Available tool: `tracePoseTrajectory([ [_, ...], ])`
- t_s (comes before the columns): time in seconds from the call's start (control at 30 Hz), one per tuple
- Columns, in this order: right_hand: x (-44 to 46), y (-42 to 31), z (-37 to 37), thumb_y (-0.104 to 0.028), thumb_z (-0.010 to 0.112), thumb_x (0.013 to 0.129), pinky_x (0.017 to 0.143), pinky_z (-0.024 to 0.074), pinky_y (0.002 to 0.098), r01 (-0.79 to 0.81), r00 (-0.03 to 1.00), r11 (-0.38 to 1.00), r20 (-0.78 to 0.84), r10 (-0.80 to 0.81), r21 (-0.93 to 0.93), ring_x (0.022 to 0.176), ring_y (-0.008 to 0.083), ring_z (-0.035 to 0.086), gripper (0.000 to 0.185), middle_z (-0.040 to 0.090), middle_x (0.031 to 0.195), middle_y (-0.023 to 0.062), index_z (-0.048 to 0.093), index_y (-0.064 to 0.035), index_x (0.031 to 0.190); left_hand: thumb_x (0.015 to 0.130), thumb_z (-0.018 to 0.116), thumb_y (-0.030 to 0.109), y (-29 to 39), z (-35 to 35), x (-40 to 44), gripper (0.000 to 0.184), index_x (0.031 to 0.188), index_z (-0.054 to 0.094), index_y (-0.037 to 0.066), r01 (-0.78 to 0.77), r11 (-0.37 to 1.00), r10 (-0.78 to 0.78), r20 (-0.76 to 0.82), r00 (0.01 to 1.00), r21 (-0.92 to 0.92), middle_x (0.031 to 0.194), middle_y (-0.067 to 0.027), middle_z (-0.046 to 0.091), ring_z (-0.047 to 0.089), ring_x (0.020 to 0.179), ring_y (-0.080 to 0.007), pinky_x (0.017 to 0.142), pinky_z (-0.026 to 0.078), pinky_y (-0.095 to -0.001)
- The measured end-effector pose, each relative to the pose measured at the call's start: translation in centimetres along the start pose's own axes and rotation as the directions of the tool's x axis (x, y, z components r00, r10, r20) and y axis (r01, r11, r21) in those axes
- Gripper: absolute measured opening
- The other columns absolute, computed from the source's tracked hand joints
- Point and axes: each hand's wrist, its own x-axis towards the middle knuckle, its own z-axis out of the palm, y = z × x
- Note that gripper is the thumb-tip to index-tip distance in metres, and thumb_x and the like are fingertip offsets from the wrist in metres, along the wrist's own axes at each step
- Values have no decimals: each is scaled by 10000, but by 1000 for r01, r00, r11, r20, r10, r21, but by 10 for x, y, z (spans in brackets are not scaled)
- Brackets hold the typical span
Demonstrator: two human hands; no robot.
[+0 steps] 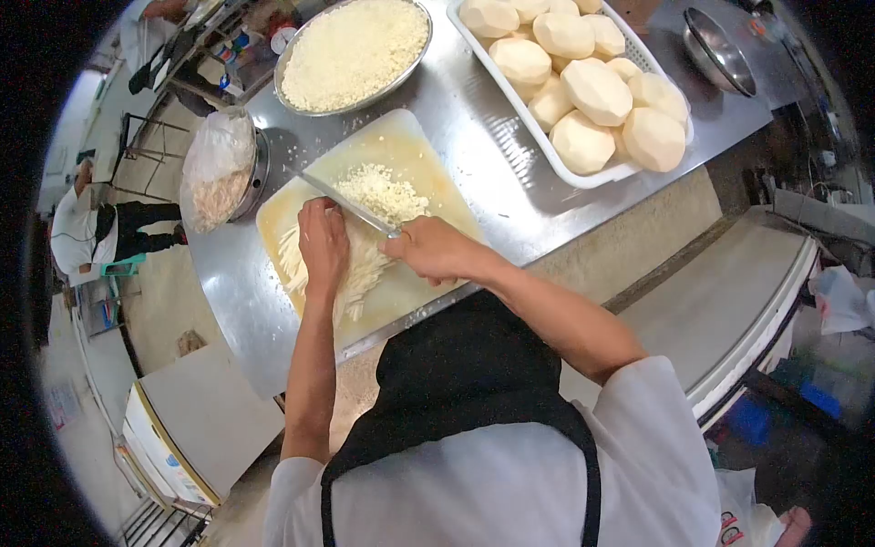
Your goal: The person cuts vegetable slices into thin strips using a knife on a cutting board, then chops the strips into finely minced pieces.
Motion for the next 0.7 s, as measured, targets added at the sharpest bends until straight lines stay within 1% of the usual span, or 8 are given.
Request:
tracePoseTrajectory([
  [0.03,-12,-3,7,-461,587,1063,379,386,315,24,1000,998,-21,-23,60,463,148,536,465,528,589,28,638,-9,967,908,606,-11,6,-3,-5,145,1053,594,-7,-1,999,2,19,1000,-40,1013,-199,597,578,966,-413,845,477,-506],
  [0.13,-25,-11,20,-425,566,1082,378,394,306,52,997,979,-64,-41,195,457,140,526,433,529,601,35,630,-5,997,916,607,-5,9,11,-10,138,1053,596,3,-37,994,39,-17,999,99,999,-193,587,576,948,-409,839,468,-505],
  [0.23,4,2,21,-396,545,1092,375,391,309,-19,1000,985,-12,21,169,442,142,518,412,533,604,42,623,-7,981,901,610,-11,10,9,-9,146,1046,597,7,-49,995,51,-16,999,89,1009,-193,588,576,951,-405,843,464,-499],
  [0.33,-26,-15,7,-393,544,1090,406,416,326,-25,1000,993,14,23,111,453,147,527,422,540,607,49,605,-4,938,899,611,-13,7,9,-10,148,1045,605,7,-78,992,80,-22,997,97,1010,-196,586,579,953,-402,846,462,-491],
  [0.43,-26,-10,14,-400,551,1086,435,433,335,-57,998,987,45,51,151,467,150,538,445,537,605,53,632,36,1049,909,610,-11,6,11,-10,143,1051,609,0,-43,989,43,3,999,139,1021,-196,589,575,954,-399,835,463,-482],
  [0.53,12,23,29,-424,570,1062,447,459,364,71,997,990,-25,-69,120,469,185,592,475,555,574,81,629,44,1011,893,639,27,10,0,-10,139,1030,617,20,8,999,-10,47,999,49,1040,-183,574,554,1007,-387,898,445,-493],
  [0.6,17,30,36,-425,566,1064,431,447,358,102,993,983,-79,-91,154,459,173,576,470,563,597,78,623,42,1056,897,641,45,21,-11,-15,144,1039,623,27,-36,998,37,-9,999,46,1053,-179,571,543,1040,-385,931,426,-519],
  [0.7,12,30,34,-423,563,1067,413,430,346,25,999,965,-34,-17,262,451,155,554,467,574,633,72,614,38,1124,896,655,84,29,3,-37,160,1050,631,43,-65,992,61,37,997,106,1083,-167,561,521,1092,-379,994,388,-552],
])
